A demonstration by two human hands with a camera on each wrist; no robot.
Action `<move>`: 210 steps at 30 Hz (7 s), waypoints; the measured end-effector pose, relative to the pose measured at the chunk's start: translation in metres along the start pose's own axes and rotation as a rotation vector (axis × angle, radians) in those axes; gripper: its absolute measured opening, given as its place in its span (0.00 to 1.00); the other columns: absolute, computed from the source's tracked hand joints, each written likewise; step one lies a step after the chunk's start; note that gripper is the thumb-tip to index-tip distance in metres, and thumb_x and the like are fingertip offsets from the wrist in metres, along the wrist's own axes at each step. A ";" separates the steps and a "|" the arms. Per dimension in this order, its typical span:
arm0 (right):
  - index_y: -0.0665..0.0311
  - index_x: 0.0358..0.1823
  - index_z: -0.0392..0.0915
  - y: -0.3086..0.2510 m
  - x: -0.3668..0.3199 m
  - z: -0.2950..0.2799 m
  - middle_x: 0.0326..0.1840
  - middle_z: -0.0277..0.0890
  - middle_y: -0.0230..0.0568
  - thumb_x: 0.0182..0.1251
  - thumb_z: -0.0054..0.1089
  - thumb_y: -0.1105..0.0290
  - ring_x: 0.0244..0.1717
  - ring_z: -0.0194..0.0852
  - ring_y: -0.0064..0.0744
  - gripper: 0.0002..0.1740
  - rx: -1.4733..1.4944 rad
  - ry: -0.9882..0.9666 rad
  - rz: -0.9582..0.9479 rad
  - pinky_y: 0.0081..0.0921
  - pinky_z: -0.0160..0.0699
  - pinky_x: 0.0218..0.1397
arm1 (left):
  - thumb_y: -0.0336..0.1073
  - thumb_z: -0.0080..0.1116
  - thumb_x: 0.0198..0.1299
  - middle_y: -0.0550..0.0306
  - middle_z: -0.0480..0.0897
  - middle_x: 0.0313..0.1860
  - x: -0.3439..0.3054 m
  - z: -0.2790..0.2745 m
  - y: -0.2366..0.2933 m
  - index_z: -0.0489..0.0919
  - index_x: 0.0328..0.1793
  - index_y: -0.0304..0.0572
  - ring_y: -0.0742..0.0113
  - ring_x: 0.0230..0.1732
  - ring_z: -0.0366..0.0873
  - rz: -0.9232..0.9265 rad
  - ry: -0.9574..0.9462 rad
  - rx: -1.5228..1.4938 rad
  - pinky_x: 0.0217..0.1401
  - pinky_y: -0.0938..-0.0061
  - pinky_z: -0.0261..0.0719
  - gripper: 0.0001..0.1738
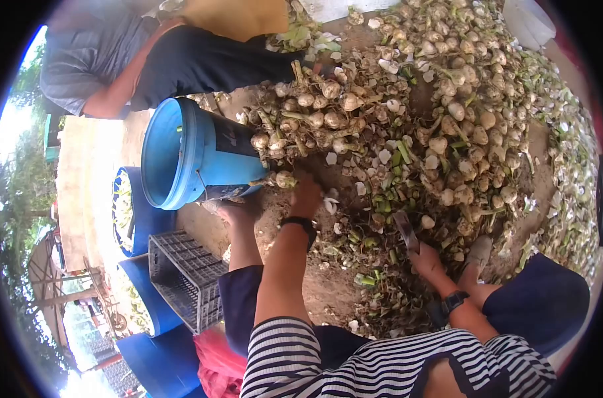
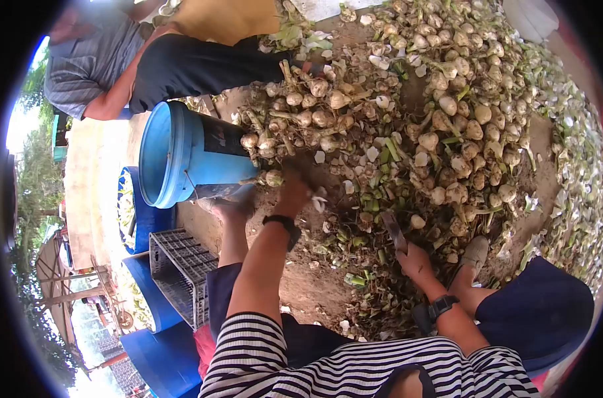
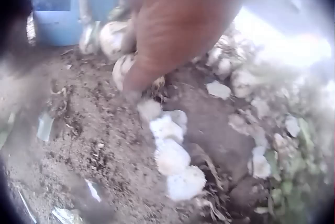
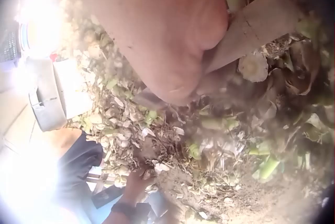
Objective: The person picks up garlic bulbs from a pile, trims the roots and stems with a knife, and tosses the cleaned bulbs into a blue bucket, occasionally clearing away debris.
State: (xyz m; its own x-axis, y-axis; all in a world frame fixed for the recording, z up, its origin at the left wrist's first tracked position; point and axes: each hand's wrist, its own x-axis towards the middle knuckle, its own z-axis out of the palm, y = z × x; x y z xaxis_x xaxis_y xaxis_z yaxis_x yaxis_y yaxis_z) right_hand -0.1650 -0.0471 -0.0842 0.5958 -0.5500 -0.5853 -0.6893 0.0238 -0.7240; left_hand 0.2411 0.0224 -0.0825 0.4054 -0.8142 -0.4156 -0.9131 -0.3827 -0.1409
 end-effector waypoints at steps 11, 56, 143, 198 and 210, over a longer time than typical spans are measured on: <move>0.66 0.44 0.73 -0.084 -0.053 -0.033 0.23 0.70 0.44 0.69 0.56 0.61 0.27 0.76 0.47 0.14 -0.225 0.177 -0.292 0.46 0.74 0.28 | 0.46 0.58 0.65 0.58 0.76 0.57 -0.161 -0.074 0.168 0.68 0.67 0.39 0.67 0.53 0.73 -0.095 -0.020 -1.900 0.56 0.70 0.71 0.29; 0.69 0.36 0.72 -0.019 -0.026 -0.002 0.26 0.70 0.55 0.67 0.53 0.59 0.28 0.69 0.58 0.16 -0.109 0.033 -0.106 0.51 0.64 0.31 | 0.48 0.65 0.60 0.36 0.67 0.67 -0.076 -0.123 0.181 0.49 0.78 0.31 0.44 0.68 0.65 -0.053 0.485 -1.603 0.68 0.54 0.66 0.50; 0.70 0.43 0.74 -0.008 0.003 0.011 0.33 0.75 0.60 0.67 0.56 0.55 0.35 0.74 0.65 0.21 -0.065 -0.013 0.045 0.56 0.69 0.36 | 0.36 0.58 0.58 0.49 0.82 0.45 -0.012 0.056 -0.112 0.79 0.53 0.49 0.55 0.47 0.81 -0.221 0.258 -0.348 0.45 0.55 0.78 0.16; 0.67 0.55 0.73 -0.001 -0.019 -0.015 0.39 0.77 0.51 0.70 0.52 0.59 0.37 0.76 0.49 0.21 -0.013 -0.027 0.036 0.49 0.71 0.39 | 0.50 0.58 0.66 0.41 0.74 0.62 -0.051 -0.123 0.198 0.64 0.70 0.31 0.55 0.60 0.75 -0.007 0.190 -1.676 0.61 0.66 0.73 0.36; 0.65 0.52 0.72 0.010 0.006 -0.014 0.33 0.73 0.49 0.72 0.51 0.57 0.29 0.70 0.50 0.19 0.054 -0.084 0.109 0.50 0.63 0.31 | 0.35 0.63 0.58 0.39 0.78 0.52 0.100 -0.041 0.100 0.64 0.67 0.28 0.52 0.51 0.77 -0.674 0.014 -1.298 0.46 0.58 0.77 0.33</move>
State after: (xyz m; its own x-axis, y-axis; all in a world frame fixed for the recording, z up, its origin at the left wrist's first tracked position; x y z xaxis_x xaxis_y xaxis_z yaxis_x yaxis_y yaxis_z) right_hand -0.1745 -0.0613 -0.0899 0.5525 -0.4700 -0.6884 -0.7300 0.1257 -0.6718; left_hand 0.1922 -0.1151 -0.1007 0.7381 -0.3269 -0.5902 0.1230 -0.7949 0.5941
